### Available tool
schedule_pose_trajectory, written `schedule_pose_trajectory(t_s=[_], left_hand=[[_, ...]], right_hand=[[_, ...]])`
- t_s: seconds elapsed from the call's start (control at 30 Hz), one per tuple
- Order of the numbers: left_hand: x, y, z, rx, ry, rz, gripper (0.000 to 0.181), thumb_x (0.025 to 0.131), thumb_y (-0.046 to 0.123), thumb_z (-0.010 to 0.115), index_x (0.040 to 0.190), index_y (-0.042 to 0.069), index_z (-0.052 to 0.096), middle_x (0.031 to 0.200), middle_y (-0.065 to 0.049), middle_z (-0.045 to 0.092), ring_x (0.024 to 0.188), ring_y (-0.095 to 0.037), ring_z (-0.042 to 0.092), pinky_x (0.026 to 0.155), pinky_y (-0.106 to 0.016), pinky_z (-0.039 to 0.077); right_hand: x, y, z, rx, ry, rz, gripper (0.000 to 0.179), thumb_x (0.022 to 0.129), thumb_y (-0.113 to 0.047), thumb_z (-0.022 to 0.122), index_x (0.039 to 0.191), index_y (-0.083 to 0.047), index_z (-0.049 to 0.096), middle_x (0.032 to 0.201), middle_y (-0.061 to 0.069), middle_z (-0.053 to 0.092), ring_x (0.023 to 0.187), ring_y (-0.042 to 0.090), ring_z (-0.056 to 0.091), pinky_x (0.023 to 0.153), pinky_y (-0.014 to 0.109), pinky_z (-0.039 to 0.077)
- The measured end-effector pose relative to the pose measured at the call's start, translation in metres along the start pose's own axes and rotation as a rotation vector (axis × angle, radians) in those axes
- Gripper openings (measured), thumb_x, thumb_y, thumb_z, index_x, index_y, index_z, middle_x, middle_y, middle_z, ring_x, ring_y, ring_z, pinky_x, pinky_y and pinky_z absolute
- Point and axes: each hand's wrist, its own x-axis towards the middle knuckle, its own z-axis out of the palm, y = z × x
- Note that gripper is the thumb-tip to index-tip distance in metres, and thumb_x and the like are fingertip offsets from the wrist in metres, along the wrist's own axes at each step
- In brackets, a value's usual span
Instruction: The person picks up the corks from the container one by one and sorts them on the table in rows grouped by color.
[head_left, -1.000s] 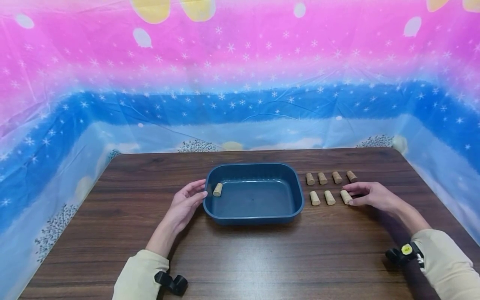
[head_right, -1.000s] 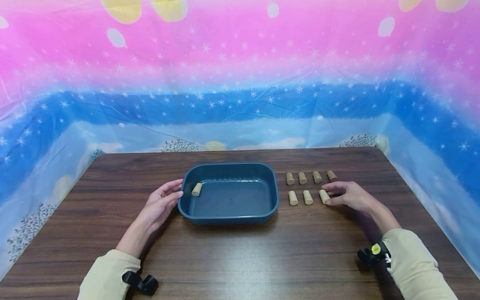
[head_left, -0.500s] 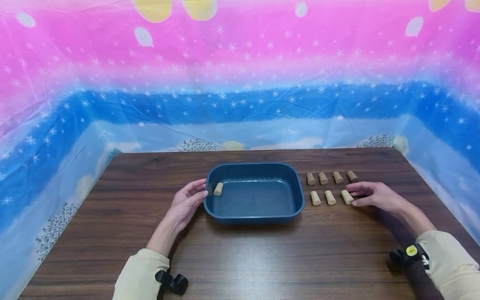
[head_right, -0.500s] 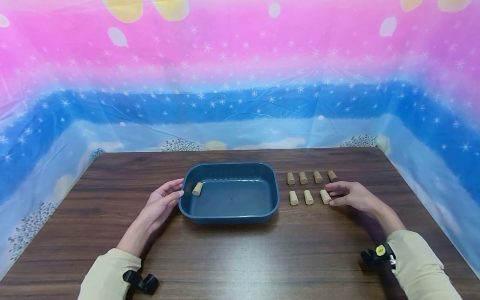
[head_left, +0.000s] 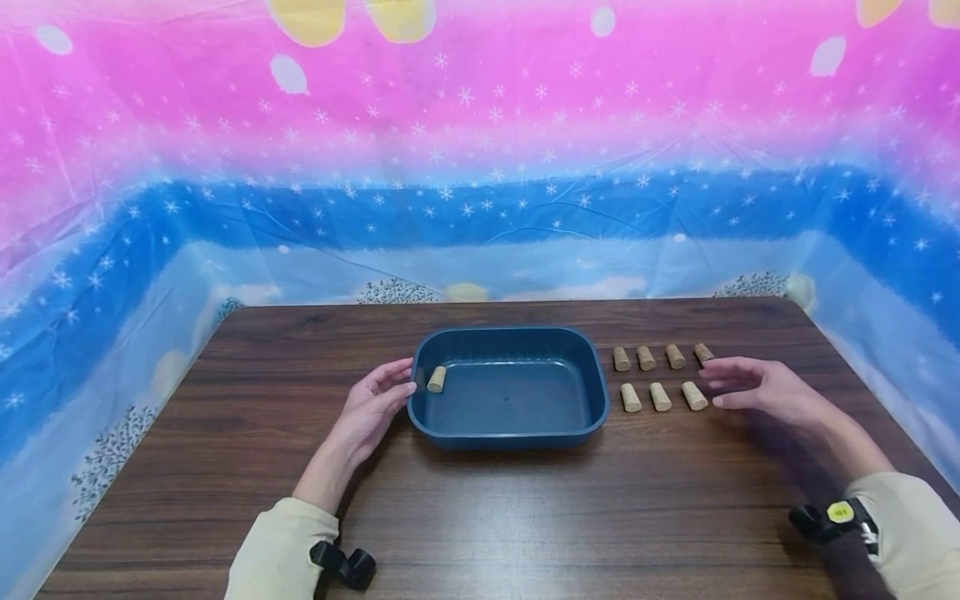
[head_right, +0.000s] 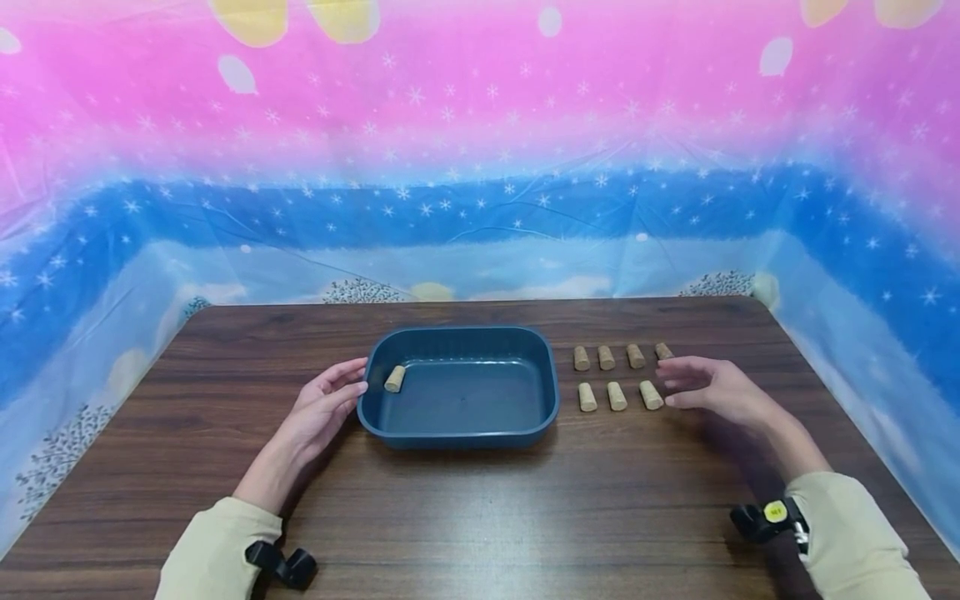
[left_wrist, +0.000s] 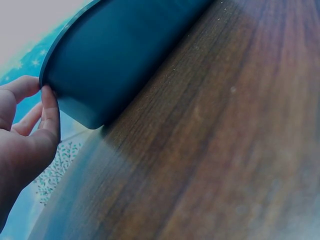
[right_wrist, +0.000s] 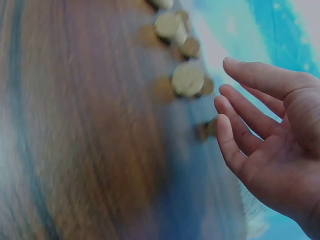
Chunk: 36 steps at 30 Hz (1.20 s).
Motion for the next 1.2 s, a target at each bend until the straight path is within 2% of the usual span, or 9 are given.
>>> schedule_pose_trajectory(t_s=[0.13, 0.27, 0.4, 0.47, 0.57, 0.67, 0.77, 1.0, 1.2], left_hand=[[-0.001, 0.000, 0.000, 0.013, 0.000, 0.000, 0.049, 0.093, -0.005, 0.056, 0.139, -0.007, 0.041, 0.122, -0.012, 0.048, 0.105, -0.015, 0.053, 0.087, -0.021, 0.048], [-0.001, 0.000, 0.001, 0.017, 0.002, -0.003, 0.048, 0.093, -0.004, 0.056, 0.139, -0.007, 0.041, 0.123, -0.013, 0.048, 0.106, -0.017, 0.052, 0.087, -0.021, 0.048], [-0.001, 0.001, 0.001, 0.020, 0.001, -0.008, 0.049, 0.094, -0.003, 0.056, 0.140, -0.007, 0.040, 0.124, -0.013, 0.048, 0.105, -0.016, 0.053, 0.087, -0.021, 0.048], [-0.002, 0.001, 0.001, 0.026, 0.002, -0.008, 0.049, 0.094, -0.003, 0.056, 0.140, -0.007, 0.040, 0.123, -0.013, 0.047, 0.103, -0.014, 0.053, 0.087, -0.021, 0.047], [-0.001, 0.001, 0.001, 0.034, 0.002, -0.010, 0.048, 0.094, -0.002, 0.056, 0.140, -0.006, 0.040, 0.124, -0.013, 0.047, 0.102, -0.012, 0.054, 0.087, -0.021, 0.047], [-0.001, 0.001, 0.001, 0.037, 0.004, -0.012, 0.048, 0.094, -0.002, 0.056, 0.140, -0.006, 0.041, 0.125, -0.013, 0.047, 0.104, -0.014, 0.053, 0.088, -0.021, 0.047], [-0.001, 0.002, 0.000, 0.036, 0.008, -0.012, 0.048, 0.094, -0.002, 0.056, 0.140, -0.006, 0.041, 0.125, -0.013, 0.047, 0.106, -0.015, 0.052, 0.089, -0.021, 0.047], [-0.002, 0.001, 0.000, 0.028, 0.008, -0.011, 0.048, 0.094, -0.002, 0.056, 0.139, -0.006, 0.042, 0.125, -0.014, 0.047, 0.104, -0.014, 0.053, 0.089, -0.022, 0.047], [-0.002, 0.001, 0.000, 0.017, 0.003, -0.004, 0.048, 0.094, -0.003, 0.057, 0.139, -0.007, 0.041, 0.126, -0.016, 0.047, 0.106, -0.016, 0.053, 0.089, -0.022, 0.047]], right_hand=[[0.000, -0.015, 0.004, -0.044, 0.008, -0.027, 0.058, 0.086, -0.012, 0.072, 0.134, 0.009, 0.048, 0.127, 0.025, 0.057, 0.100, 0.005, 0.062, 0.080, 0.023, 0.051], [0.001, -0.033, 0.011, -0.100, 0.028, -0.035, 0.052, 0.092, -0.018, 0.068, 0.134, 0.006, 0.050, 0.126, 0.025, 0.057, 0.098, -0.001, 0.060, 0.080, 0.019, 0.050], [0.003, -0.052, 0.022, -0.113, 0.041, -0.047, 0.049, 0.094, -0.020, 0.064, 0.133, 0.008, 0.051, 0.125, 0.026, 0.058, 0.098, -0.003, 0.059, 0.077, 0.023, 0.052], [0.004, -0.063, 0.029, -0.139, 0.047, -0.049, 0.048, 0.095, -0.022, 0.063, 0.132, 0.006, 0.053, 0.124, 0.024, 0.059, 0.098, -0.001, 0.059, 0.076, 0.025, 0.052], [0.007, -0.078, 0.039, -0.167, 0.048, -0.053, 0.046, 0.096, -0.026, 0.062, 0.132, 0.002, 0.054, 0.124, 0.020, 0.060, 0.103, 0.008, 0.060, 0.078, 0.027, 0.052], [0.012, -0.092, 0.050, -0.145, 0.031, -0.062, 0.045, 0.097, -0.026, 0.060, 0.133, 0.000, 0.054, 0.126, 0.020, 0.059, 0.108, 0.022, 0.059, 0.082, 0.034, 0.053], [0.019, -0.104, 0.062, -0.101, 0.009, -0.075, 0.044, 0.098, -0.025, 0.059, 0.134, 0.000, 0.053, 0.127, 0.020, 0.058, 0.110, 0.030, 0.059, 0.084, 0.041, 0.053], [0.038, -0.125, 0.090, -0.011, -0.089, -0.122, 0.044, 0.099, -0.018, 0.057, 0.135, 0.005, 0.049, 0.128, 0.023, 0.057, 0.111, 0.033, 0.059, 0.085, 0.043, 0.053], [0.053, -0.138, 0.112, -0.101, -0.156, -0.159, 0.042, 0.098, -0.016, 0.057, 0.134, 0.004, 0.052, 0.128, 0.022, 0.057, 0.112, 0.030, 0.058, 0.088, 0.042, 0.052]])
